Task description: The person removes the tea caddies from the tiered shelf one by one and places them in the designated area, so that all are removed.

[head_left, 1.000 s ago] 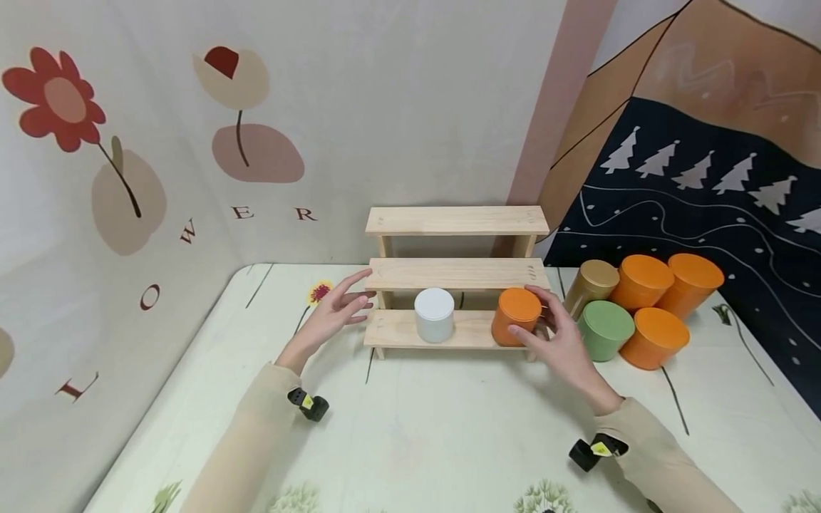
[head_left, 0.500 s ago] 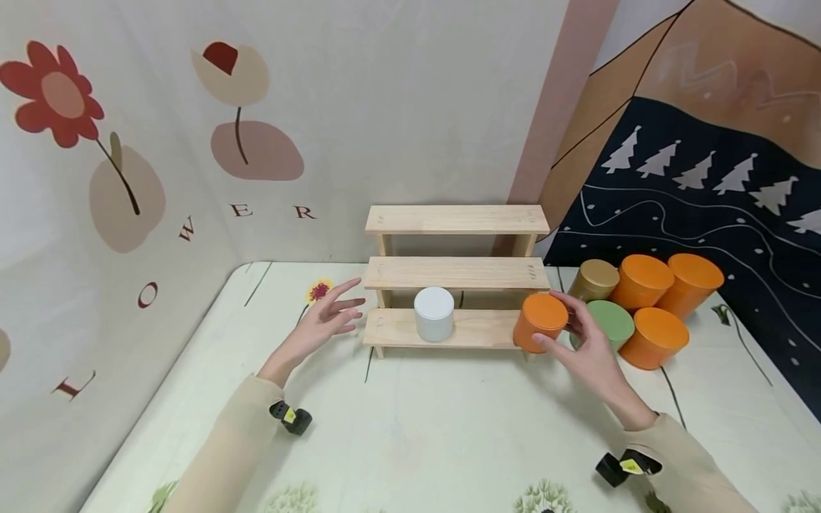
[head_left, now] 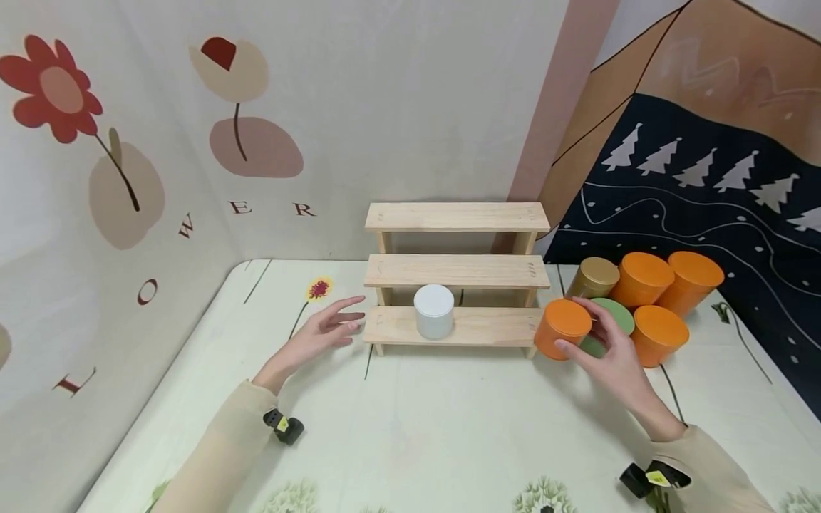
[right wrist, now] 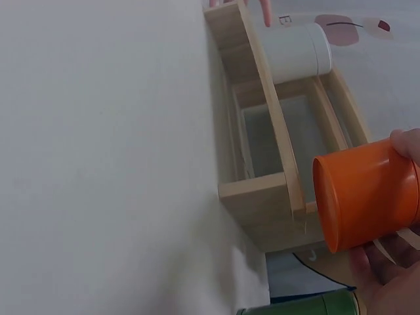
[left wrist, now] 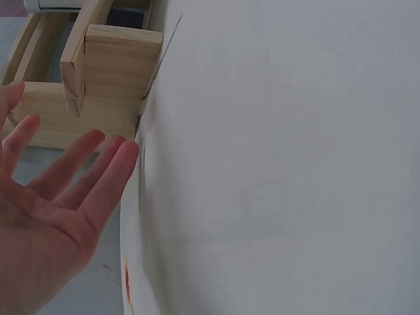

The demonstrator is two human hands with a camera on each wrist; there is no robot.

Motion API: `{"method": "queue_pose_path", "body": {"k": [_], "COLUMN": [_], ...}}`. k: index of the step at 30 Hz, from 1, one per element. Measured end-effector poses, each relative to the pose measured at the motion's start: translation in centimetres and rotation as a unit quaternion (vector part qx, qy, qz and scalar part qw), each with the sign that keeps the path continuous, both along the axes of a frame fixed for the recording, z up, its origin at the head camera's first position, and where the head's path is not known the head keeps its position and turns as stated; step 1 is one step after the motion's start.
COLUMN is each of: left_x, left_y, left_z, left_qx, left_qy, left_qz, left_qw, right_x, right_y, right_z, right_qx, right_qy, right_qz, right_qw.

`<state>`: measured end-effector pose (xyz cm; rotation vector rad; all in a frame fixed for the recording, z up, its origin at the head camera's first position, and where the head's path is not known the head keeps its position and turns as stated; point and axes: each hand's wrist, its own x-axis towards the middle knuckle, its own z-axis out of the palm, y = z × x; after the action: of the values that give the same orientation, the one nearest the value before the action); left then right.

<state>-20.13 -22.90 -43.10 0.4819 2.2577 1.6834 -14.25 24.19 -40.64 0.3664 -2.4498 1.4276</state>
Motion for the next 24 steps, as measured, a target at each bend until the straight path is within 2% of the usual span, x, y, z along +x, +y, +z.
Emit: {"method": "queue_pose_path", "body": {"k": [6, 13, 20, 24], "left_x": [0.1, 0.1, 0.0, -0.2], "left_y": [0.4, 1.0, 1.4, 1.7], "left_z": [-0.1, -0.1, -0.3, -0.3], "left_qx": [-0.007, -0.012, -0.058, -0.079], "left_qy": [-0.005, -0.004, 0.044, 0.054], "left_qz": [-0.025, -0.033, -0.054, -0.061], "left_qw": [0.9997, 0.9994, 0.9959, 0.9935], "right_x": [0.4, 0.9, 1.6, 1.8], "right_y": [0.8, 1.7, 2.5, 3.0], "right_z": [-0.2, -0.1, -0.1, -0.4], "right_qx": [0.004, 0.008, 0.022, 0.025], "right_qy": [-0.01, -0.009, -0.027, -0.02], "right_qz": [-0.01, -0.024, -0.034, -0.032], "right_qw": [0.9999, 0.9996, 0.9988, 0.999]}}
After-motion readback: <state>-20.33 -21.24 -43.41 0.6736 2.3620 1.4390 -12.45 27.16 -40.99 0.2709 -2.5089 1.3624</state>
